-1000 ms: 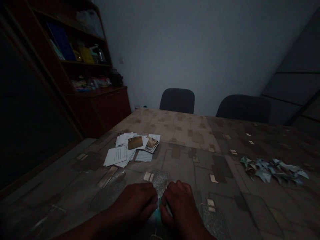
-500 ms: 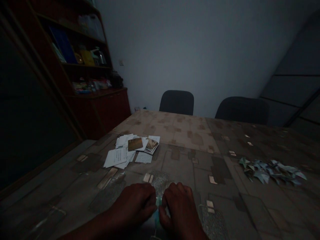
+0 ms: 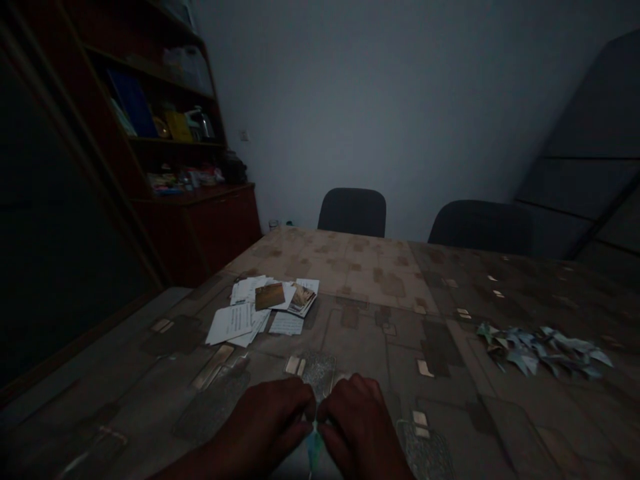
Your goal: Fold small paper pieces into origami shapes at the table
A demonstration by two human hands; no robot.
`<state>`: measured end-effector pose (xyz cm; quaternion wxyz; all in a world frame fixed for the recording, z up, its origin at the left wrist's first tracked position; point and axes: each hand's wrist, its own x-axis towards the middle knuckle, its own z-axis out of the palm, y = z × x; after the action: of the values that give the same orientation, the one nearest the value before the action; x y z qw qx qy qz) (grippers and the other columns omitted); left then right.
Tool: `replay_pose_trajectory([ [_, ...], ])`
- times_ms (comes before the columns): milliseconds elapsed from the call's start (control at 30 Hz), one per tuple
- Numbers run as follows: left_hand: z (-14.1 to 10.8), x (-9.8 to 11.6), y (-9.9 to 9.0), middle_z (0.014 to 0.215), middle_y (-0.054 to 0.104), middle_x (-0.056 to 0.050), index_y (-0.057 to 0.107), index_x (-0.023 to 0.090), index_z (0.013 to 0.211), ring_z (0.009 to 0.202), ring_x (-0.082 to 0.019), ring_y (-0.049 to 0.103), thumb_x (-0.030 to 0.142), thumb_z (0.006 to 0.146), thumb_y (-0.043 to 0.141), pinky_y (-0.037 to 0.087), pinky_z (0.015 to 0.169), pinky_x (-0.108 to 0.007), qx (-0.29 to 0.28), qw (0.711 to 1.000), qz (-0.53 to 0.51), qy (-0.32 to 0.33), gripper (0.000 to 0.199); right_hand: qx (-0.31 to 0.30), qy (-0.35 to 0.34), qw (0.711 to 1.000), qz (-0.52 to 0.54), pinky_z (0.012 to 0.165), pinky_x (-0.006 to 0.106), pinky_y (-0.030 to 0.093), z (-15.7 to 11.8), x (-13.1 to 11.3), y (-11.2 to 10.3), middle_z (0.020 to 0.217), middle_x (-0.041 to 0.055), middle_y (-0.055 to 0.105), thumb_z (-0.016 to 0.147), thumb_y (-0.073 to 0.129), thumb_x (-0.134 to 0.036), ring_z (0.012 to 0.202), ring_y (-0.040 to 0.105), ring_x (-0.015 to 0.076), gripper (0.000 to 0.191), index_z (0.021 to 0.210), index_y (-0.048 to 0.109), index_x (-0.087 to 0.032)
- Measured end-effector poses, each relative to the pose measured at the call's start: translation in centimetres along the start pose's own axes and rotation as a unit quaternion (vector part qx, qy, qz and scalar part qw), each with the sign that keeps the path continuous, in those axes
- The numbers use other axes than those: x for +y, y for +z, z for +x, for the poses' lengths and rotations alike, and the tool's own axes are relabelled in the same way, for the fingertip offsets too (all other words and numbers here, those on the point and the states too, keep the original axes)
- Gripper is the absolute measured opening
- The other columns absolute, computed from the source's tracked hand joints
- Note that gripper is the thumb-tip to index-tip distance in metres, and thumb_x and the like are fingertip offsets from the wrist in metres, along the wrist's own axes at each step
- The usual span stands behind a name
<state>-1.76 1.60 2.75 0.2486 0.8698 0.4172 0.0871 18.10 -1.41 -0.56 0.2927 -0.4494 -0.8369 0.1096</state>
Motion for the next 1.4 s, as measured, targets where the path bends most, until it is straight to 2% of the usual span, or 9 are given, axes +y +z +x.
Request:
replay_pose_trajectory([
  [133,-0.1,-0.3,0.2,0.086,0.07,-0.002,0.066,0.021,0.086,0.077,-0.019,0.064,0.017,0.08,0.062,0.042,0.067,-0.027,0.01,1.0,0.008,-0.007,0.009,0.0,-0.044,0.998,-0.046,0.073,0.033,0.038,0.1,0.0,-0.4,0.076,-0.0009,0.065,0.084,0.067,-0.012,0.073,0.057,0.0186,0.012,0.081,0.062,-0.023],
  [333,0.0,-0.6,-0.2,0.081,0.069,-0.001,0.068,0.02,0.081,0.074,-0.017,0.062,0.017,0.081,0.058,0.042,0.066,-0.025,0.017,1.0,-0.004,-0.018,0.011,-0.028,-0.059,0.995,-0.073,0.075,0.035,0.038,0.0,-0.1,-1.1,0.082,0.0011,0.068,0.085,0.07,-0.022,0.079,0.058,0.0206,0.005,0.086,0.066,-0.023],
  [600,0.3,-1.3,-0.2,0.086,0.068,0.0,0.068,0.021,0.088,0.078,-0.016,0.062,0.007,0.073,0.058,0.042,0.069,-0.024,0.037,0.997,-0.032,0.054,0.023,0.095,-0.157,0.972,-0.149,0.07,0.032,0.038,0.4,0.2,0.6,0.064,0.0001,0.064,0.089,0.056,-0.013,0.062,0.053,0.0168,0.018,0.073,0.061,-0.02],
  [800,0.2,-1.5,-0.7,0.095,0.068,-0.001,0.065,0.022,0.099,0.088,-0.017,0.064,0.003,0.076,0.059,0.044,0.075,-0.024,0.019,0.994,-0.032,0.103,0.03,0.15,-0.16,0.966,-0.135,0.066,0.032,0.036,0.7,0.6,0.7,0.06,0.0007,0.06,0.09,0.046,-0.009,0.059,0.05,0.017,0.026,0.071,0.06,-0.021],
  [867,0.2,-1.6,-0.7,0.097,0.068,-0.001,0.064,0.021,0.103,0.089,-0.017,0.064,0.006,0.078,0.063,0.045,0.076,-0.024,0.026,0.993,-0.035,0.113,0.029,0.111,-0.119,0.981,-0.103,0.067,0.03,0.037,0.7,0.5,0.3,0.064,0.0005,0.061,0.089,0.051,-0.009,0.062,0.053,0.0165,0.022,0.073,0.06,-0.021],
  [1000,0.6,-2.0,0.2,0.09,0.068,-0.002,0.067,0.019,0.092,0.084,-0.017,0.064,0.016,0.088,0.063,0.045,0.073,-0.023,0.044,0.99,-0.021,0.13,0.007,0.046,-0.063,0.995,-0.065,0.069,0.029,0.038,0.6,0.4,-0.2,0.072,0.001,0.064,0.084,0.057,-0.007,0.069,0.056,0.0172,0.016,0.077,0.062,-0.021],
  [1167,1.1,-2.5,1.3,0.082,0.067,-0.002,0.067,0.017,0.079,0.074,-0.016,0.063,0.016,0.09,0.061,0.043,0.065,-0.023,0.068,0.985,0.046,0.149,0.013,0.02,-0.054,0.997,-0.054,0.071,0.03,0.038,0.4,0.3,-0.4,0.075,0.0015,0.065,0.084,0.057,-0.007,0.072,0.056,0.018,0.016,0.077,0.062,-0.02],
  [1300,1.1,-2.5,1.2,0.078,0.065,-0.001,0.066,0.016,0.076,0.071,-0.015,0.062,0.016,0.09,0.063,0.041,0.062,-0.022,0.081,0.982,0.065,0.155,0.014,-0.05,-0.035,0.997,-0.054,0.074,0.032,0.039,0.4,-0.2,-1.4,0.085,0.0034,0.067,0.084,0.059,-0.009,0.08,0.058,0.0203,0.014,0.085,0.065,-0.021],
  [1400,1.1,-2.4,0.7,0.081,0.066,-0.001,0.068,0.017,0.081,0.076,-0.016,0.064,0.019,0.09,0.065,0.043,0.065,-0.023,0.076,0.984,0.052,0.153,0.009,-0.095,-0.037,0.991,-0.086,0.073,0.033,0.039,0.3,-0.2,-1.9,0.087,0.0038,0.067,0.083,0.068,-0.02,0.082,0.058,0.0225,0.006,0.087,0.066,-0.021],
])
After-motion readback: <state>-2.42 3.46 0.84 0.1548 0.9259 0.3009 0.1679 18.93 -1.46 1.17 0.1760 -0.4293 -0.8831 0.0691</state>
